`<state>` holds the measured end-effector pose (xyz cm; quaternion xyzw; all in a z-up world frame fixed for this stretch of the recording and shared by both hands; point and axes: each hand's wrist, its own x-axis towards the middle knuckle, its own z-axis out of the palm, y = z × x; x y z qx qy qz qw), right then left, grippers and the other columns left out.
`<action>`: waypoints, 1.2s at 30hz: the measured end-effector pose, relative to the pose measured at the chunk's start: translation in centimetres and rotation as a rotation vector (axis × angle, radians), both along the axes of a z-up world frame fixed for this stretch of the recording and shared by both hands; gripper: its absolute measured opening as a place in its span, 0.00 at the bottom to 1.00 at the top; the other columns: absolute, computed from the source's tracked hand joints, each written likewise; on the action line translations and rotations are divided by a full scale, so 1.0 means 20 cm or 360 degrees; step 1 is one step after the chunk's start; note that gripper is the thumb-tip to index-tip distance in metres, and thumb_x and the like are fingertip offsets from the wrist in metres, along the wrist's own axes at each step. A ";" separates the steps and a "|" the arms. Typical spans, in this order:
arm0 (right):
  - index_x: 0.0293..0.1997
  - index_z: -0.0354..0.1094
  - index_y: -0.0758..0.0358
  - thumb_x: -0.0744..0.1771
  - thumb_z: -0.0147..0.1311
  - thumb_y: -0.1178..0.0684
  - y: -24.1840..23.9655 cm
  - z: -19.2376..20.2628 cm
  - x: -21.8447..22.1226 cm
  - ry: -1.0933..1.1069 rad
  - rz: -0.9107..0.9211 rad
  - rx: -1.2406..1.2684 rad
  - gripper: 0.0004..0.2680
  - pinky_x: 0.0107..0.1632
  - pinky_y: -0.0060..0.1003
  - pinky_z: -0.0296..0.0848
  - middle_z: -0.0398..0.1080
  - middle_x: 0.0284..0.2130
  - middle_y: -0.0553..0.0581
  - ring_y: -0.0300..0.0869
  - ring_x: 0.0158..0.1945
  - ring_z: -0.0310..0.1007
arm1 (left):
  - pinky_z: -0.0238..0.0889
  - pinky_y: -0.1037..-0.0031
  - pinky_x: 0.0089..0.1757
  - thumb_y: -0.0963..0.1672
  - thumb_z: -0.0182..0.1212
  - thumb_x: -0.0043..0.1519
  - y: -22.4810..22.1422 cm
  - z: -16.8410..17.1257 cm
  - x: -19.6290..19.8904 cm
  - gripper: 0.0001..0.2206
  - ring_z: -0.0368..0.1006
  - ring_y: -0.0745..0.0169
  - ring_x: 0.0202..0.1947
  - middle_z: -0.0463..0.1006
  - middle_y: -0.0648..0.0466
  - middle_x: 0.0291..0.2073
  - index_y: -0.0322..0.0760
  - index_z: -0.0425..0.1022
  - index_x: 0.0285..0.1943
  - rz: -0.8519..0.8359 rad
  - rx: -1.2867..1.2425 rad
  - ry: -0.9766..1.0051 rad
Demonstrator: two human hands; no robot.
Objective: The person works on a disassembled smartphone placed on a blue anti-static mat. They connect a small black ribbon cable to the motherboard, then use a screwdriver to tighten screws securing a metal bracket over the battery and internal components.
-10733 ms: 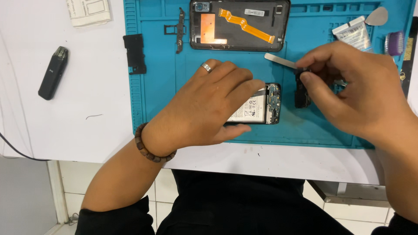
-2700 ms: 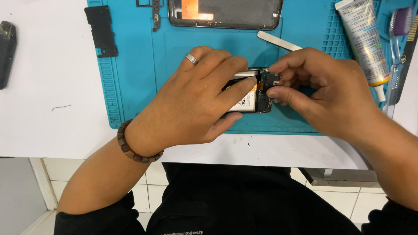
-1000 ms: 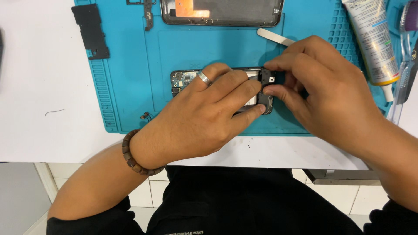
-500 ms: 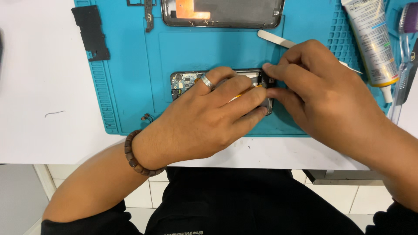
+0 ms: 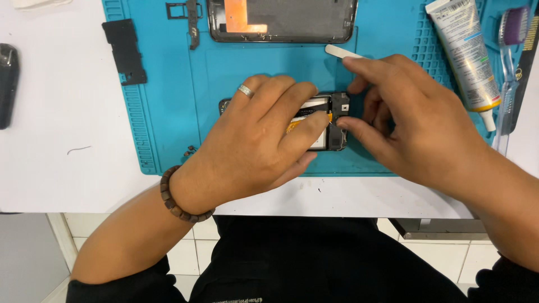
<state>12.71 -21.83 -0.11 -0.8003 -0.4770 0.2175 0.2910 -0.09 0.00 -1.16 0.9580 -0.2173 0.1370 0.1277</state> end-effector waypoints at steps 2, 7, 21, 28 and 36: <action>0.71 0.56 0.68 0.66 0.64 0.58 0.01 0.02 0.00 0.0088 -0.0069 -0.0039 0.25 0.36 0.33 0.72 0.69 0.46 0.60 0.40 0.33 0.70 | 0.67 0.56 0.42 0.49 0.80 0.58 0.00 0.00 -0.01 0.26 0.71 0.43 0.48 0.72 0.39 0.52 0.37 0.68 0.57 0.0019 -0.0078 -0.0022; 0.44 0.73 0.61 0.68 0.58 0.49 -0.03 0.03 0.00 0.0197 -0.0048 -0.0034 0.07 0.35 0.34 0.71 0.74 0.28 0.51 0.40 0.29 0.72 | 0.72 0.59 0.41 0.47 0.74 0.65 -0.04 0.05 -0.03 0.20 0.74 0.42 0.47 0.75 0.39 0.50 0.36 0.68 0.56 0.0124 -0.0213 -0.0229; 0.39 0.66 0.62 0.70 0.49 0.50 -0.09 0.08 -0.02 0.0164 0.0193 0.0407 0.07 0.30 0.35 0.62 0.65 0.25 0.52 0.41 0.26 0.62 | 0.59 0.72 0.31 0.45 0.47 0.71 -0.12 0.26 0.11 0.10 0.69 0.62 0.27 0.74 0.58 0.27 0.37 0.72 0.40 0.0056 -0.1143 0.0431; 0.44 0.70 0.64 0.70 0.50 0.56 -0.09 0.09 -0.06 0.0249 0.0077 0.0363 0.05 0.29 0.27 0.79 0.77 0.24 0.48 0.35 0.25 0.80 | 0.58 0.73 0.32 0.43 0.48 0.71 -0.11 0.26 0.10 0.11 0.65 0.62 0.26 0.73 0.56 0.27 0.33 0.73 0.39 0.0102 -0.1273 0.0376; 0.48 0.69 0.67 0.69 0.48 0.54 -0.08 0.09 -0.04 0.0395 0.0130 0.0401 0.08 0.29 0.26 0.85 0.77 0.28 0.51 0.35 0.28 0.81 | 0.58 0.75 0.29 0.45 0.52 0.69 -0.10 0.23 0.10 0.10 0.65 0.64 0.24 0.72 0.58 0.24 0.35 0.71 0.38 0.0160 -0.1273 0.0424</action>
